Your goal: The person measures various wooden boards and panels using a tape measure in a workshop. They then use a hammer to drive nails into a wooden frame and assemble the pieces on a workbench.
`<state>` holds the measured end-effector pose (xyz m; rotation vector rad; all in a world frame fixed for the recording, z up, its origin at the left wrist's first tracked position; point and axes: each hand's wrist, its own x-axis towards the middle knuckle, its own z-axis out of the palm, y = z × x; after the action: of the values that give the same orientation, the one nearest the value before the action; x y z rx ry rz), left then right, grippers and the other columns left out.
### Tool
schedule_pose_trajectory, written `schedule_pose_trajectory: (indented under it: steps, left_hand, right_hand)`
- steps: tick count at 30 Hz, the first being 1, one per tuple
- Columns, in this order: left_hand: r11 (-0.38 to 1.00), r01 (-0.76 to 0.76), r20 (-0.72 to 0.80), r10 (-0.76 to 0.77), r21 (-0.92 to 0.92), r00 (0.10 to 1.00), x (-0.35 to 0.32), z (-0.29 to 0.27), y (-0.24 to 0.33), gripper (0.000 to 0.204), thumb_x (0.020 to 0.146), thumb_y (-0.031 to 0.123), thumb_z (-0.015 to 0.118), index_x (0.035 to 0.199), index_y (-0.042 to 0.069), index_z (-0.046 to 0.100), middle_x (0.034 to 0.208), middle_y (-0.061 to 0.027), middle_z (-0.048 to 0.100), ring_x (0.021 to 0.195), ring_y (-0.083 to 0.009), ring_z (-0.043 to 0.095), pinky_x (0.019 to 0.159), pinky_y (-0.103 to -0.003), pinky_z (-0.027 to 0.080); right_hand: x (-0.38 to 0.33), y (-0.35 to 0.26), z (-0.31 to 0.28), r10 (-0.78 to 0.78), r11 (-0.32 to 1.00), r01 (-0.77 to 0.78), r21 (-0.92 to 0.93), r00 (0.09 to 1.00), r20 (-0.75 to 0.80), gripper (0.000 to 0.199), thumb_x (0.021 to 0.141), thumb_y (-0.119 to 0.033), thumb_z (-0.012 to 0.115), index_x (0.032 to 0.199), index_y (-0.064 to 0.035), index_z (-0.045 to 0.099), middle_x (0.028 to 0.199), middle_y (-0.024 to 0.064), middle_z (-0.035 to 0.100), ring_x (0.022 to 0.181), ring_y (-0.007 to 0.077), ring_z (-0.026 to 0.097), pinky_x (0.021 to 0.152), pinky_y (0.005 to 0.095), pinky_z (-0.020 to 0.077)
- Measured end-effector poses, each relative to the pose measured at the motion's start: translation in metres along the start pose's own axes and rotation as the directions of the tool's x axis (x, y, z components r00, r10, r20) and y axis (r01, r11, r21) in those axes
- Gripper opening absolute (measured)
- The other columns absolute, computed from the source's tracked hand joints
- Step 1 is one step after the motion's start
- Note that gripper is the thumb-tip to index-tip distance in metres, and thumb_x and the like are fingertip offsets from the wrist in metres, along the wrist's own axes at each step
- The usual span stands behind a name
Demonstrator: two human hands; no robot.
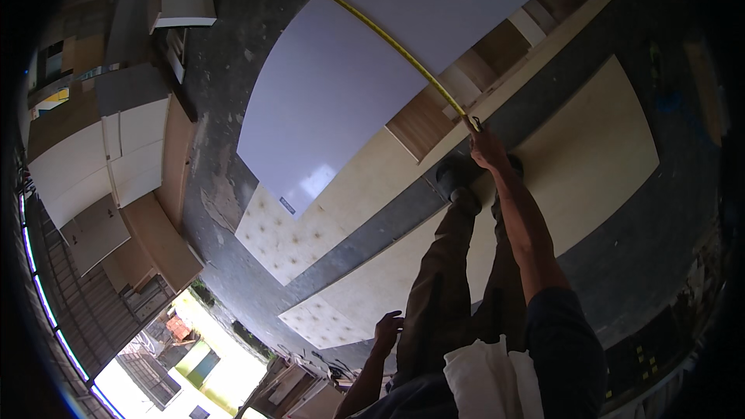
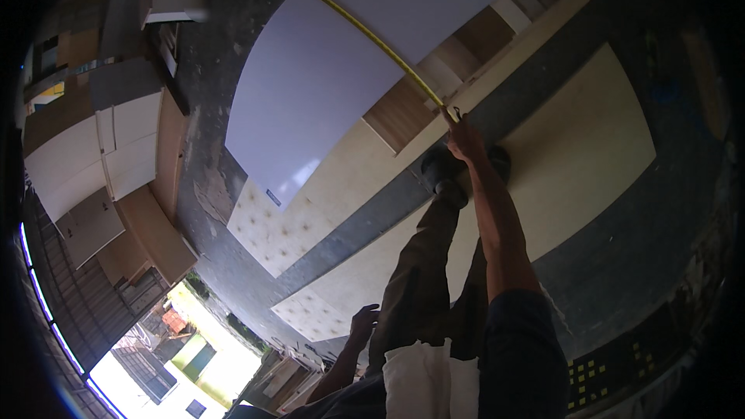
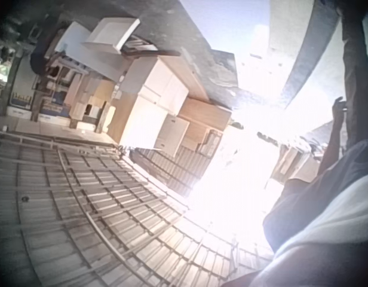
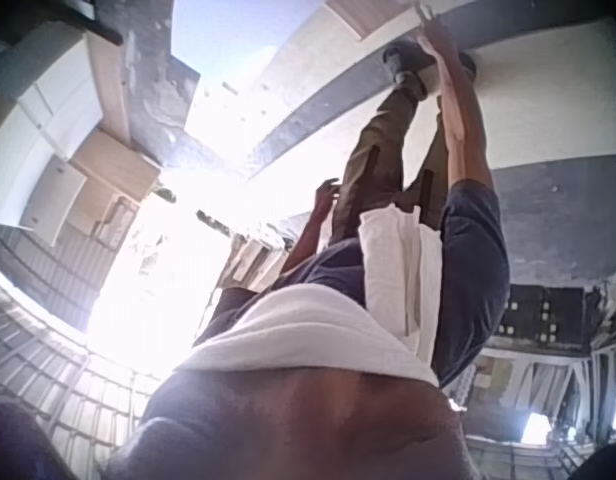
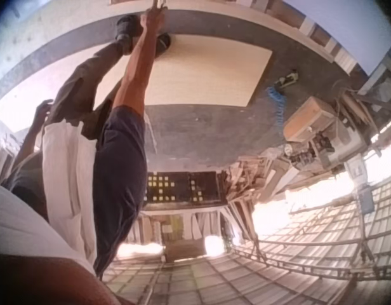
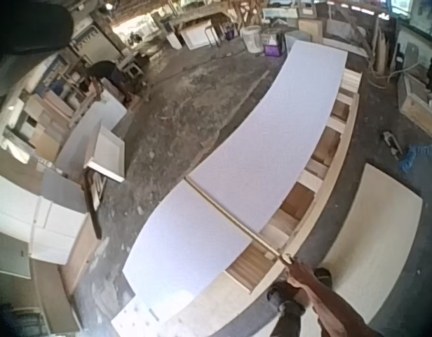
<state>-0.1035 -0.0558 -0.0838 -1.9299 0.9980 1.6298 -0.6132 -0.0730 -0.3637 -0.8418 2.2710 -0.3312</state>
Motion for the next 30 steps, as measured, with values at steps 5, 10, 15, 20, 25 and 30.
schedule_pose_trajectory:
  steps: [5, 10, 15, 20, 25, 30]
  left_hand:
    - [0.999, -0.04, 0.011, 0.04, -0.006, 0.999, 0.002, -0.007, 0.007, 0.041, 0.1, 0.016, 0.054, 0.137, -0.001, 0.054, 0.105, -0.012, 0.072, 0.093, -0.0197, 0.07, 0.081, -0.034, 0.056]
    - [0.994, -0.106, 0.013, 0.106, 0.006, 0.994, 0.007, -0.025, 0.009, 0.04, 0.101, 0.017, 0.053, 0.136, -0.001, 0.053, 0.107, -0.0157, 0.071, 0.093, -0.0245, 0.072, 0.081, -0.037, 0.057]
    - [0.978, -0.207, 0.049, 0.205, 0.028, 0.977, 0.013, -0.049, 0.033, 0.039, 0.101, 0.016, 0.055, 0.135, -0.002, 0.053, 0.107, -0.0164, 0.07, 0.093, -0.0278, 0.073, 0.079, -0.038, 0.058]
    - [0.961, -0.277, 0.036, 0.276, 0.009, 0.96, 0.018, -0.059, 0.035, 0.041, 0.096, 0.013, 0.065, 0.132, -0.003, 0.055, 0.102, -0.0155, 0.071, 0.089, -0.0283, 0.073, 0.073, -0.039, 0.059]
    - [0.931, -0.362, 0.153, 0.366, -0.051, 0.918, 0.02, -0.084, 0.056, 0.043, 0.092, 0.012, 0.07, 0.13, -0.004, 0.056, 0.098, -0.018, 0.072, 0.079, -0.0287, 0.074, 0.064, -0.038, 0.06]
    - [0.867, -0.479, 0.178, 0.454, 0.138, 0.873, 0.053, -0.05, 0.07, 0.027, 0.09, 0.011, 0.072, 0.114, 0.002, 0.064, 0.09, -0.0165, 0.073, 0.068, -0.0281, 0.073, 0.059, -0.039, 0.061]
  right_hand:
    - [-0.003, -0.008, -0.017, -0.036, 0.999, 0.036, -0.002, 0.999, -0.03, 0.067, 0.098, -0.02, 0.053, 0.16, -0.0264, 0.026, 0.117, 0.0306, 0.053, 0.09, 0.0452, 0.066, 0.077, 0.0529, 0.0561]
    - [-0.023, -0.036, -0.057, -0.089, 0.996, 0.088, -0.011, 0.986, -0.143, 0.065, 0.098, -0.02, 0.054, 0.158, -0.0235, 0.029, 0.111, 0.0262, 0.054, 0.086, 0.0413, 0.065, 0.073, 0.0495, 0.0558]
    - [-0.068, -0.049, -0.08, -0.075, 0.985, 0.125, 0.115, 0.928, -0.366, 0.056, 0.097, -0.012, 0.055, 0.15, -0.0189, 0.039, 0.1, 0.0215, 0.055, 0.083, 0.0391, 0.061, 0.072, 0.0486, 0.0532]
    - [-0.179, -0.041, -0.09, 0.185, 0.959, -0.117, 0.257, 0.949, -0.255, 0.056, 0.097, -0.02, 0.057, 0.148, -0.016, 0.036, 0.127, 0.025, 0.052, 0.11, 0.0443, 0.061, 0.09, 0.0513, 0.0542]
    - [-0.327, -0.006, -0.088, 0.563, 0.775, -0.518, 0.362, 0.826, -0.025, 0.073, 0.091, -0.017, 0.061, 0.153, -0.0172, 0.023, 0.129, 0.0313, 0.054, 0.11, 0.05, 0.062, 0.095, 0.0558, 0.0516]
    - [-0.449, 0.065, -0.055, 0.657, 0.687, -0.538, 0.489, 0.746, -0.104, 0.073, 0.086, -0.017, 0.061, 0.149, -0.0099, 0.025, 0.122, 0.0343, 0.058, 0.111, 0.0515, 0.062, 0.097, 0.0565, 0.0507]
